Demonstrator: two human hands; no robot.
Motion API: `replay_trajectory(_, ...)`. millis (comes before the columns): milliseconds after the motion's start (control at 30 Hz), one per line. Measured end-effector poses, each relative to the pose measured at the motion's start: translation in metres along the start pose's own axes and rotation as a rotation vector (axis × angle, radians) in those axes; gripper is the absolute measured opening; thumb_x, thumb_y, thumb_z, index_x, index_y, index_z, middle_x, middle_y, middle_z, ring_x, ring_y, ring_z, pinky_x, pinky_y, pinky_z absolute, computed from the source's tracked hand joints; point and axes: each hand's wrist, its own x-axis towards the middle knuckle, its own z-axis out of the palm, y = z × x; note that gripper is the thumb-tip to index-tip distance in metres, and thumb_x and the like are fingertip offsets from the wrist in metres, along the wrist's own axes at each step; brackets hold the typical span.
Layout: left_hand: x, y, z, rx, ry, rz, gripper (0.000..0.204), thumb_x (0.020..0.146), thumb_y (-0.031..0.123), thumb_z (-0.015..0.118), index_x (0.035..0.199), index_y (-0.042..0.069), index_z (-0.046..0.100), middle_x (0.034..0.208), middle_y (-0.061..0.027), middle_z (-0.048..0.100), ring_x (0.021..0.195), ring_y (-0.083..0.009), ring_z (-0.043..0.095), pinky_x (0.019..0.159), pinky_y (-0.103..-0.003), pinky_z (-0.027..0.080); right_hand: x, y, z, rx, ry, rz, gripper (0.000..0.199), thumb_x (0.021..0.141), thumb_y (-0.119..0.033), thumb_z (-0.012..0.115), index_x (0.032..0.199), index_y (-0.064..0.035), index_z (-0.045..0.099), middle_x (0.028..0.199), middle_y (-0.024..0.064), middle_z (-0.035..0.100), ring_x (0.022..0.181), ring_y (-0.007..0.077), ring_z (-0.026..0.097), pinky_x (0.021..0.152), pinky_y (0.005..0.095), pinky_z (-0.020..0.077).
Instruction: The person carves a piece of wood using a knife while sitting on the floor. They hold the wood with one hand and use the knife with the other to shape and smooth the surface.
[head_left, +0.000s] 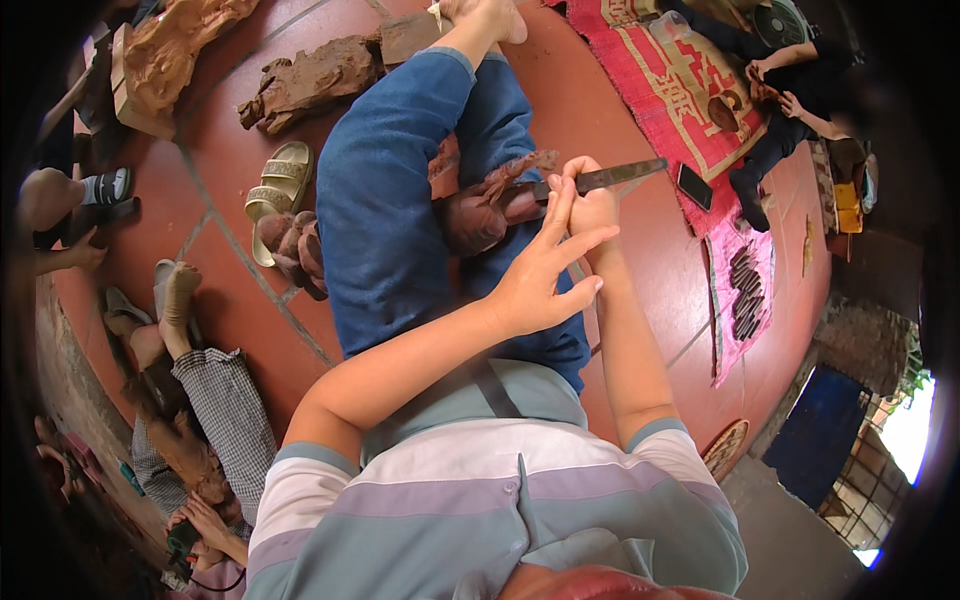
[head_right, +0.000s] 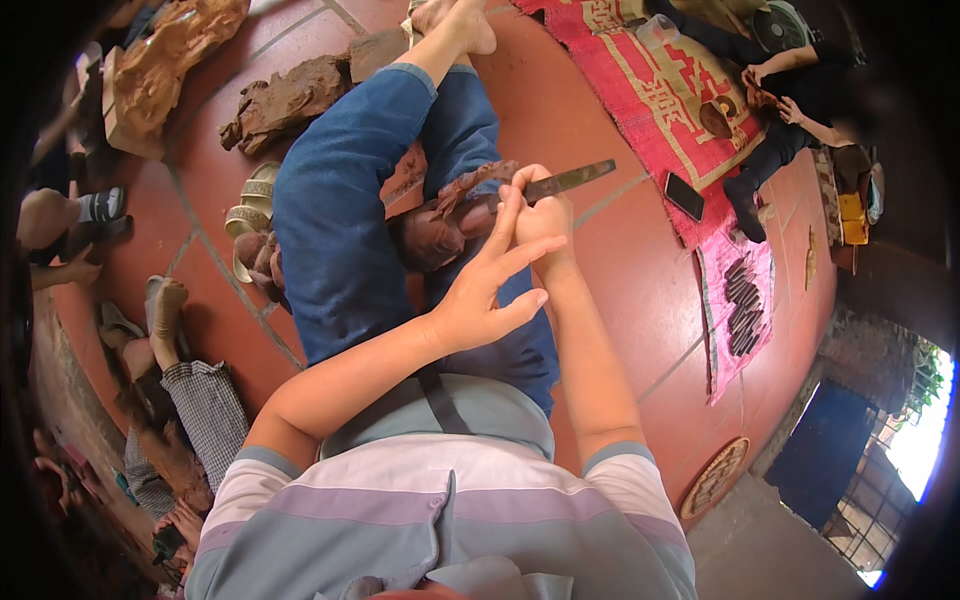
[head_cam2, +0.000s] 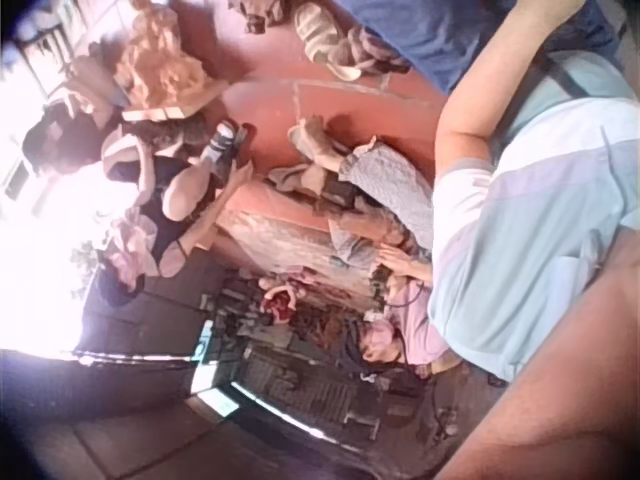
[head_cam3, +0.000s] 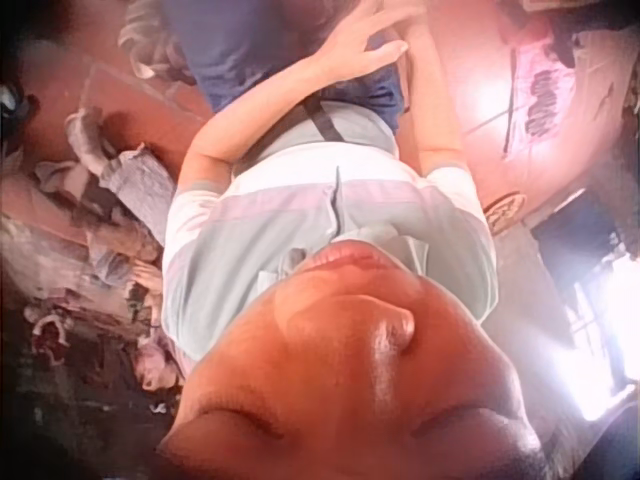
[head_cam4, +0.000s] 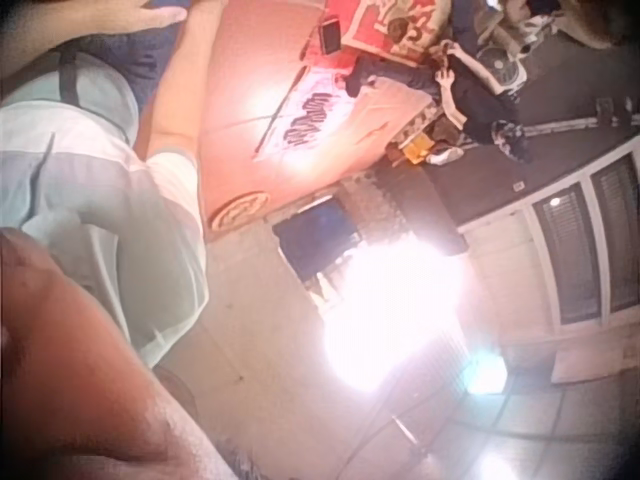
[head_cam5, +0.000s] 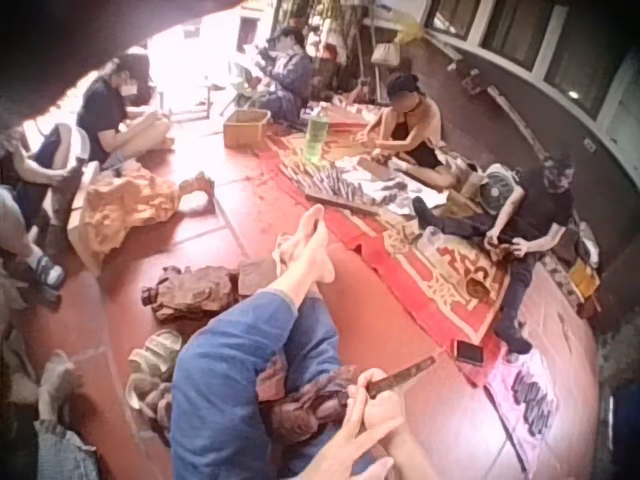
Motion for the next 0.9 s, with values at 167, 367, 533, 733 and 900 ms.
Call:
replay_trajectory(167, -0.032, 0.014, 0.013, 0.023, 0.055, -0.085, 0.066, 0.076, 0.016, 0.066, 0.138, 0.009, 0.045, 0.150, -0.0358, -0.005, 0.141, -0.0479, -0.005, 0.113, -0.051, 0.014, -0.023, 0.006, 0.008, -0.334, -0.063, -0.385, 0.011, 0.084, -0.007, 0.065, 0.079, -0.0061, 0.055, 0.063, 0.0018, 0.056, 0.060, 0.0071, 0.055, 0.054, 0.0263, 0.0454)
replay_trajectory(367, -0.006, 0.006, 0.008, 0.053, -0.098, -0.055, 0.061, 0.078, 0.014, 0.065, 0.137, 0.011, 0.047, 0.151, -0.0338, -0.003, 0.141, -0.0478, 0.001, 0.112, -0.046, 0.019, -0.012, 0.003, -0.009, 0.135, -0.014, -0.093, 0.012, 0.080, 0.002, 0.062, 0.074, -0.0054, 0.055, 0.066, -0.0032, 0.054, 0.062, 0.0062, 0.051, 0.054, 0.0235, 0.0438)
replay_trajectory(533, -0.039, 0.009, 0.014, 0.092, -0.043, -0.110, 0.059, 0.077, 0.014, 0.065, 0.135, 0.011, 0.050, 0.148, -0.0385, -0.008, 0.140, -0.0513, -0.006, 0.113, -0.051, 0.013, -0.016, 0.033, 0.006, -0.200, -0.050, -0.519, 0.003, 0.077, -0.004, 0.058, 0.074, -0.0032, 0.058, 0.068, 0.0056, 0.062, 0.065, 0.0175, 0.061, 0.066, 0.0307, 0.0495)
replay_trajectory(733, -0.008, 0.014, 0.008, 0.118, -0.250, -0.083, 0.056, 0.078, 0.014, 0.065, 0.133, 0.011, 0.052, 0.149, -0.0368, -0.010, 0.139, -0.0511, -0.008, 0.113, -0.049, 0.013, -0.016, 0.030, -0.009, 0.123, -0.004, -0.378, 0.010, 0.072, 0.003, 0.061, 0.076, -0.0052, 0.056, 0.072, 0.0063, 0.059, 0.057, 0.0203, 0.054, 0.062, 0.0324, 0.0497)
replay_trajectory(900, -0.042, 0.018, 0.016, 0.162, -0.129, -0.146, 0.050, 0.078, 0.014, 0.064, 0.128, 0.010, 0.057, 0.150, -0.0357, -0.009, 0.141, -0.0486, -0.009, 0.112, -0.050, 0.013, -0.035, 0.039, 0.009, -0.196, 0.009, -0.537, 0.008, 0.076, 0.000, 0.060, 0.075, -0.0076, 0.058, 0.067, 0.0075, 0.059, 0.064, 0.0245, 0.061, 0.068, 0.0350, 0.0512)
